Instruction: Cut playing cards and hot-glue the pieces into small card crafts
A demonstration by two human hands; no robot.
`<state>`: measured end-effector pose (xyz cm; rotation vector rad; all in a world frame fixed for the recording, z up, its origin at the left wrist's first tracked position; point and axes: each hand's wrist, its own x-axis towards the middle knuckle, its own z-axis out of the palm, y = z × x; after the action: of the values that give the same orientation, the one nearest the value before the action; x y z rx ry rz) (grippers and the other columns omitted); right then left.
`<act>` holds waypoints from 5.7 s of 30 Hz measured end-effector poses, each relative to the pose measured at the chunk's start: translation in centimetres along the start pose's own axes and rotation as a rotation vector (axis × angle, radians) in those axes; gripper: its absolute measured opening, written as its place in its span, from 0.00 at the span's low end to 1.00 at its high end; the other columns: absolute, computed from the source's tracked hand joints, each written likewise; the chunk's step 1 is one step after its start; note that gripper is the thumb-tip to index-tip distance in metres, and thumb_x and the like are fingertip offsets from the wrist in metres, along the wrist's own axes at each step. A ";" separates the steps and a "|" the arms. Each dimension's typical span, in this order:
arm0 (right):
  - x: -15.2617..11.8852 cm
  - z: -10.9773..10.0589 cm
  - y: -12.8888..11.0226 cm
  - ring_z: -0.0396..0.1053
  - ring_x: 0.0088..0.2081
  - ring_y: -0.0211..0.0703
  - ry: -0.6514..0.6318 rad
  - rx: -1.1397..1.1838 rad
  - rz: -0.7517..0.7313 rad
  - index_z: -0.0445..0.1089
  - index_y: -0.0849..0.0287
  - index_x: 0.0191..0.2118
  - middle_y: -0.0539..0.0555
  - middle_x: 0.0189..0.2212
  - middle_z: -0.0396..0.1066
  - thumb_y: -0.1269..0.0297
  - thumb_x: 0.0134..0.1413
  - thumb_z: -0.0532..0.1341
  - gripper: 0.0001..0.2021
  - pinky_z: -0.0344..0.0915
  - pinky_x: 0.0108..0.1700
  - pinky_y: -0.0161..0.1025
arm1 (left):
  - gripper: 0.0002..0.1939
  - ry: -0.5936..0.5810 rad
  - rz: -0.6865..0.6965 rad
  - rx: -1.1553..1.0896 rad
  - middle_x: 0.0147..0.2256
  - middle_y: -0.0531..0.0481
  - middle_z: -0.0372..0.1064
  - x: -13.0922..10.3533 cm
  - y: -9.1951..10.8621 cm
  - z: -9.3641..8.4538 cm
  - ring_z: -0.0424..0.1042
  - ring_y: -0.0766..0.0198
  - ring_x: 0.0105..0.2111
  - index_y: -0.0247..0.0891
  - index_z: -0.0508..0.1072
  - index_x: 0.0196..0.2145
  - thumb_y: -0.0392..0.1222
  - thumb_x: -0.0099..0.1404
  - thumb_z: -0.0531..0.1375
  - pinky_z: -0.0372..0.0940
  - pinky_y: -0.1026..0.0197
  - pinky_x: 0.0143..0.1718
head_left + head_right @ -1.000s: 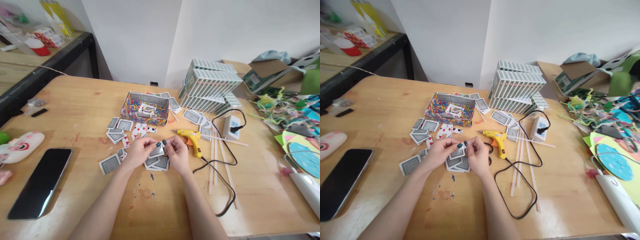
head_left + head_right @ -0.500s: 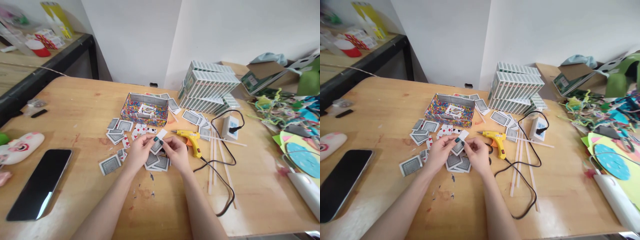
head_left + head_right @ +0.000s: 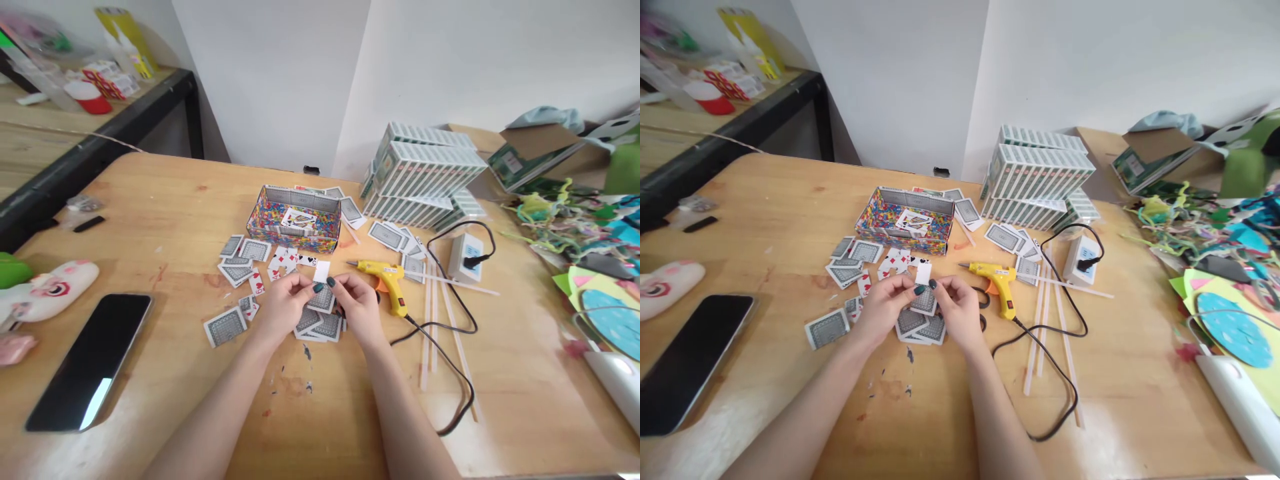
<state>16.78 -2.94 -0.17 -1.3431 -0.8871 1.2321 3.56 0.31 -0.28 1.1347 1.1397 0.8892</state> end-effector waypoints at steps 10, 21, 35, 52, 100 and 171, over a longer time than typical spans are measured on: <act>0.2 -0.1 0.3 0.52 0.16 0.29 0.011 0.121 0.067 0.67 0.60 0.27 0.43 0.16 0.58 0.54 0.45 0.63 0.13 0.50 0.17 0.29 | 0.12 -0.093 0.014 0.072 0.20 0.57 0.57 -0.1 0.1 -0.1 0.57 0.70 0.21 0.36 0.63 0.21 0.45 0.54 0.58 0.53 0.68 0.23; 0.1 -0.1 0.3 0.48 0.16 0.29 -0.009 0.255 0.121 0.66 0.60 0.25 0.43 0.15 0.55 0.54 0.42 0.65 0.13 0.44 0.18 0.30 | 0.16 -0.187 0.003 0.228 0.17 0.58 0.46 -1.2 2.0 0.5 0.49 0.71 0.19 0.38 0.52 0.18 0.45 0.59 0.49 0.46 0.68 0.19; 0.1 0.5 1.0 0.49 0.15 0.29 -0.128 0.303 0.138 0.63 0.59 0.23 0.42 0.14 0.56 0.54 0.44 0.63 0.14 0.47 0.15 0.30 | 0.14 -0.099 0.025 0.237 0.18 0.56 0.50 -1.4 1.7 0.9 0.53 0.69 0.21 0.37 0.57 0.19 0.44 0.59 0.49 0.50 0.68 0.21; 0.1 0.0 0.7 0.46 0.15 0.29 -0.168 0.250 0.111 0.62 0.59 0.22 0.42 0.14 0.53 0.55 0.45 0.63 0.14 0.42 0.17 0.30 | 0.15 -0.077 0.080 0.311 0.17 0.56 0.48 -1.9 2.3 0.8 0.51 0.69 0.20 0.38 0.51 0.17 0.44 0.59 0.48 0.49 0.66 0.21; 0.0 0.2 0.3 0.45 0.14 0.27 -0.205 0.230 0.151 0.62 0.59 0.23 0.42 0.14 0.52 0.53 0.45 0.63 0.15 0.42 0.14 0.29 | 0.16 -0.014 0.170 0.413 0.16 0.57 0.48 -2.0 2.1 0.9 0.49 0.70 0.18 0.38 0.50 0.16 0.42 0.59 0.47 0.46 0.65 0.20; -0.2 -1.7 1.6 0.56 0.18 0.36 0.227 -0.592 -0.280 0.69 0.58 0.28 0.47 0.15 0.60 0.57 0.53 0.56 0.11 0.52 0.23 0.34 | 0.24 0.652 0.363 0.902 0.47 0.36 0.64 2.6 -1.5 -6.4 0.61 0.47 0.51 0.35 0.62 0.49 0.43 0.55 0.59 0.56 0.46 0.50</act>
<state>18.15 -3.79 -1.84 -1.7051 -1.2815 0.6003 -2.16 3.87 -2.49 1.8956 2.0267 1.0941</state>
